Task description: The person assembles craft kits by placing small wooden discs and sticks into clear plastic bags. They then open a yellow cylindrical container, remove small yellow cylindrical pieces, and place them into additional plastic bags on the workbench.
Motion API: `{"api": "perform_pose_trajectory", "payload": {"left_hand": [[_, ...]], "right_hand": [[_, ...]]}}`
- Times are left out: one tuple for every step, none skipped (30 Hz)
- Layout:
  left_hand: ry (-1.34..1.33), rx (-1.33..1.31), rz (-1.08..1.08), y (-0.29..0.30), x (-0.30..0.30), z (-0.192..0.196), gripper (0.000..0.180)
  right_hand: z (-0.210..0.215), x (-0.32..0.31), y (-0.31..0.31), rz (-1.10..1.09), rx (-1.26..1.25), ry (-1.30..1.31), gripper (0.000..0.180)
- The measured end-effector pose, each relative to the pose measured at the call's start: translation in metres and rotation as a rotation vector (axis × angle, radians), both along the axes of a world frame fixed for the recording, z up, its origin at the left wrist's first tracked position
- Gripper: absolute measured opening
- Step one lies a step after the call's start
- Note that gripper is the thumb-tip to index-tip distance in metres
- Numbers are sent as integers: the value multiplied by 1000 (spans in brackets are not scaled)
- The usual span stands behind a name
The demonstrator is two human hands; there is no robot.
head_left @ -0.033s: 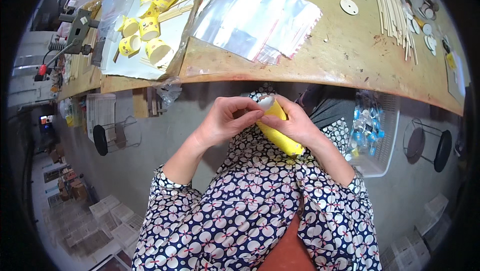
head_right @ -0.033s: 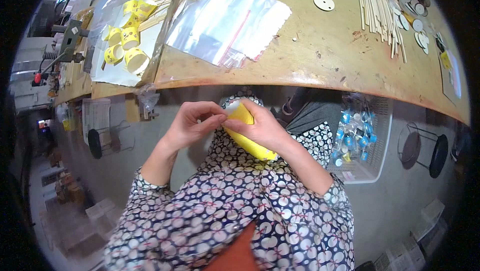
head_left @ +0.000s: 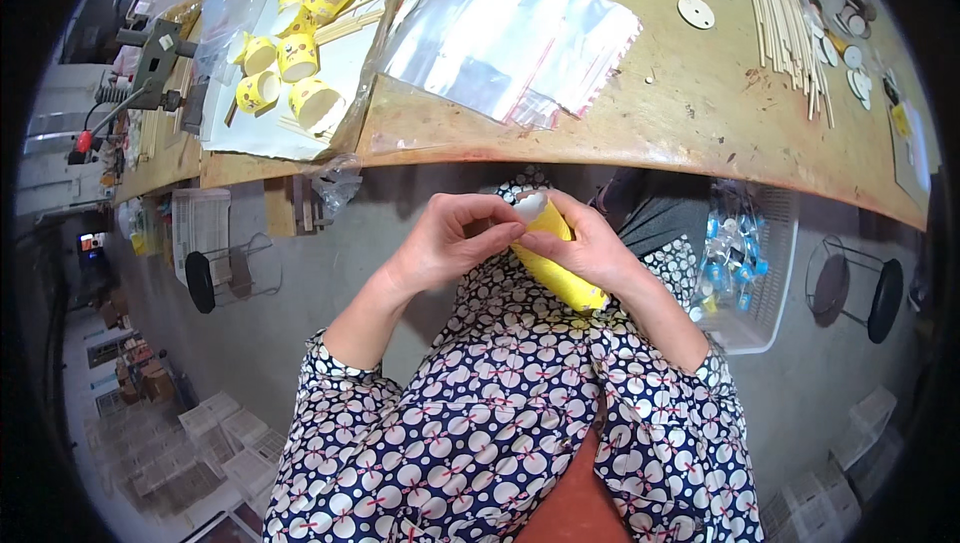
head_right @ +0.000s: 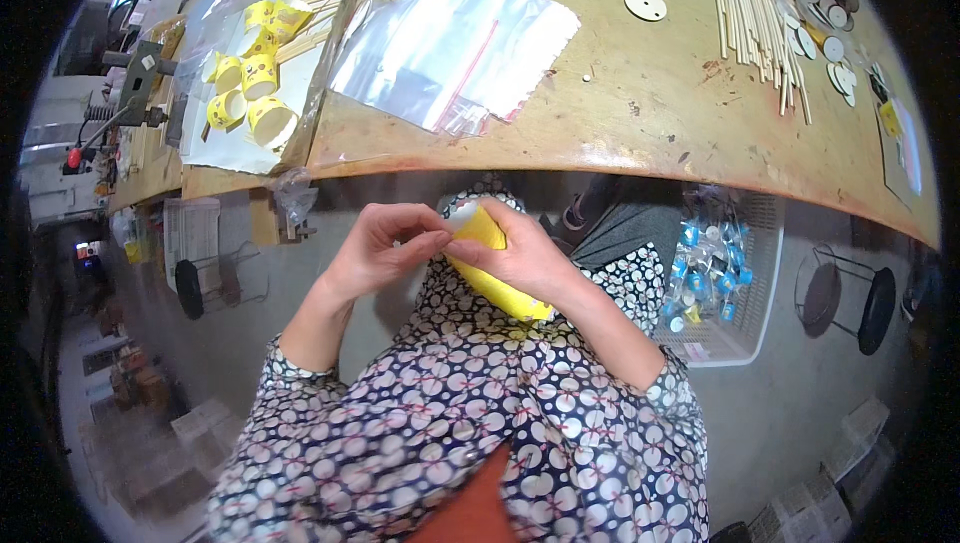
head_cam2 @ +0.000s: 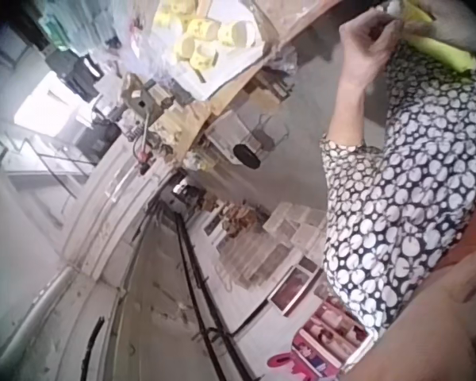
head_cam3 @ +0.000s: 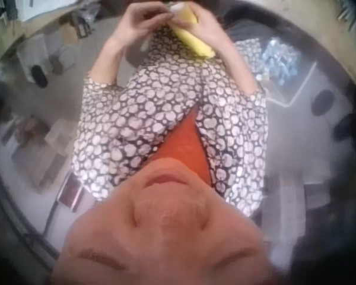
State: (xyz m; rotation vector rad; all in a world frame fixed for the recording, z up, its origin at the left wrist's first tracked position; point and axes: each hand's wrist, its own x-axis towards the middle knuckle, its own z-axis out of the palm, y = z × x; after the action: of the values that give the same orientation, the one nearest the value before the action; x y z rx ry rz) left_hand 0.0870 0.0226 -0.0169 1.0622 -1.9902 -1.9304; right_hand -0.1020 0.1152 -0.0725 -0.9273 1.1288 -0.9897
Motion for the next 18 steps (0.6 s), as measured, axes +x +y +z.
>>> {"api": "perform_pose_trajectory", "payload": {"left_hand": [[-17,4,-15,-2,-1,1,7],[-43,1,-27,-5,-1,3,6],[-77,-30,-28,-6,-2,3,5],[-111,-61,-29,-6,-4,3,5],[-145,-90,-26,-5,-5,2,4],[-70,-38,10,-5,-4,-6,4],[5,14,46,-5,-2,-21,4],[81,62,85,-5,-4,-24,4],[54,-45,91,-3,-5,-22,3],[25,-152,98,1,-7,-18,3],[-4,-268,114,4,-10,-14,3],[4,-463,131,7,-12,-11,4],[75,-602,149,9,-15,-9,6],[71,-696,185,8,-17,-5,7],[74,-785,209,4,-16,-2,7],[44,-886,197,-8,-7,1,7],[139,-943,314,-18,-3,2,7],[73,-927,405,-24,3,13,7]], "right_hand": [[0,0,1,6,-12,-24,44],[1,2,1,2,-31,-56,43],[0,3,0,-4,-49,-25,44],[-3,4,-1,-10,-67,6,44],[-4,5,-1,-13,-83,38,44],[-5,6,-1,-9,-68,76,45],[-5,6,-2,-5,-52,115,45],[-5,7,-4,2,-41,155,46],[-8,8,-4,-18,-27,183,46],[-12,7,-2,-37,-14,211,46],[-15,7,-3,-48,-12,240,47],[-7,9,-4,-86,-90,281,47],[-2,10,-3,-97,-48,260,47],[0,10,-2,-87,-19,241,46],[1,9,-1,-88,18,227,46],[2,10,-2,-86,1,215,46],[1,10,0,-86,-5,212,45],[1,8,0,-95,-6,209,45]]}}
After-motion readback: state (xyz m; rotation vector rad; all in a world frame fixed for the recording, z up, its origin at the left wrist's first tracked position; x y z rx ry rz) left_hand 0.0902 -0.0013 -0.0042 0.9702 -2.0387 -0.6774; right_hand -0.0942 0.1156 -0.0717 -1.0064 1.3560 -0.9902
